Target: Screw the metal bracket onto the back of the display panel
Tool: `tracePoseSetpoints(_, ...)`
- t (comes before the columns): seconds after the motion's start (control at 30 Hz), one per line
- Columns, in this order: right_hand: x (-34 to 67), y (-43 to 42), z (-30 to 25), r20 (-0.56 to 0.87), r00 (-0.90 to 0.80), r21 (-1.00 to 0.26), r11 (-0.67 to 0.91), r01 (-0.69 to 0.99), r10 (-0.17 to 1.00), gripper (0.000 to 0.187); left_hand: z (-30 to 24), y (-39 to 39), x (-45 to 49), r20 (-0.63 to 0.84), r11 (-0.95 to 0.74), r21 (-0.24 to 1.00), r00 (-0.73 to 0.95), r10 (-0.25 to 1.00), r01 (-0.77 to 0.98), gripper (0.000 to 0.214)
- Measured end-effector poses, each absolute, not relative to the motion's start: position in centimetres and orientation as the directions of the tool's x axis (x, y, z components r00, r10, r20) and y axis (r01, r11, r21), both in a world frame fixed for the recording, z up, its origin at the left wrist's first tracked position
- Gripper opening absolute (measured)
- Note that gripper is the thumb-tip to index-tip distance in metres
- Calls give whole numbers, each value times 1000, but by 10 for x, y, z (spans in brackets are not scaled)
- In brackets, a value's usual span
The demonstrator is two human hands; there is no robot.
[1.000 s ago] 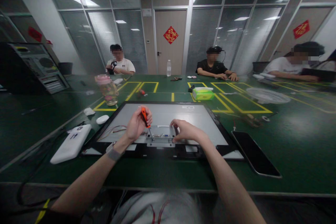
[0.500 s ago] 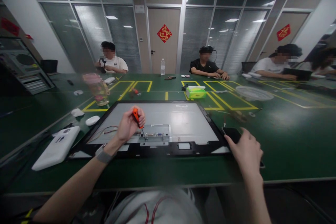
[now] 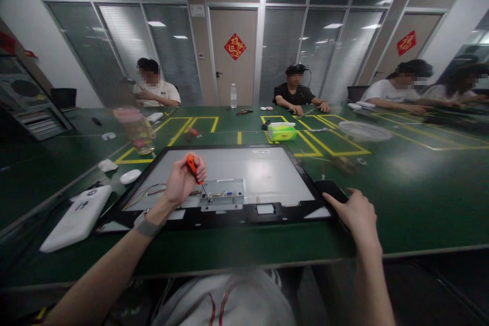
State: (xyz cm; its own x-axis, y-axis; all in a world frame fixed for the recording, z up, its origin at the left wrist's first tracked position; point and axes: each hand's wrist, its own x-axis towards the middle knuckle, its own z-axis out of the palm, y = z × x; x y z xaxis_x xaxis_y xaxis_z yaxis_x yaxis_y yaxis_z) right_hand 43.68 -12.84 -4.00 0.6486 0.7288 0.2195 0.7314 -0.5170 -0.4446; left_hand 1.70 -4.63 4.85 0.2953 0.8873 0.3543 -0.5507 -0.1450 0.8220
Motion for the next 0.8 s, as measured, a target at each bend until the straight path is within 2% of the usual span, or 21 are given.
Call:
tracePoseSetpoints(0.1, 437, -125, -34, 136, 655, -402, -563, 722, 743, 89, 49, -46, 18, 354, -146, 820, 290, 889, -553, 22)
tracePoseSetpoints(0.2, 441, -127, -27, 108, 675, -465, -564, 683, 729, 99, 49, -45, 17, 354, -145, 816, 285, 891, -560, 22)
tracePoseSetpoints(0.3, 459, -139, -26, 5, 660, -653, -497, 571, 752, 103, 49, -45, 17, 340, -132, 814, 280, 898, -566, 24)
tracePoseSetpoints(0.37, 477, -153, -27, -71, 578, -828, -371, 420, 813, 92, 49, -45, 16, 333, -126, 813, 276, 902, -569, 24)
tracePoseSetpoints(0.43, 493, -169, -27, -99, 435, -915, -254, 314, 895, 77, 49, -45, 16, 328, -123, 814, 275, 904, -568, 23)
tracePoseSetpoints(0.5, 500, -181, -24, -104, 364, -931, -219, 292, 926, 73, 49, -45, 16, 327, -120, 817, 281, 902, -564, 23)
tracePoseSetpoints(0.8, 473, -187, -12, -43, 241, -917, -134, 376, 970, 83, 51, -43, 14, 332, -134, 824, 277, 902, -551, 23)
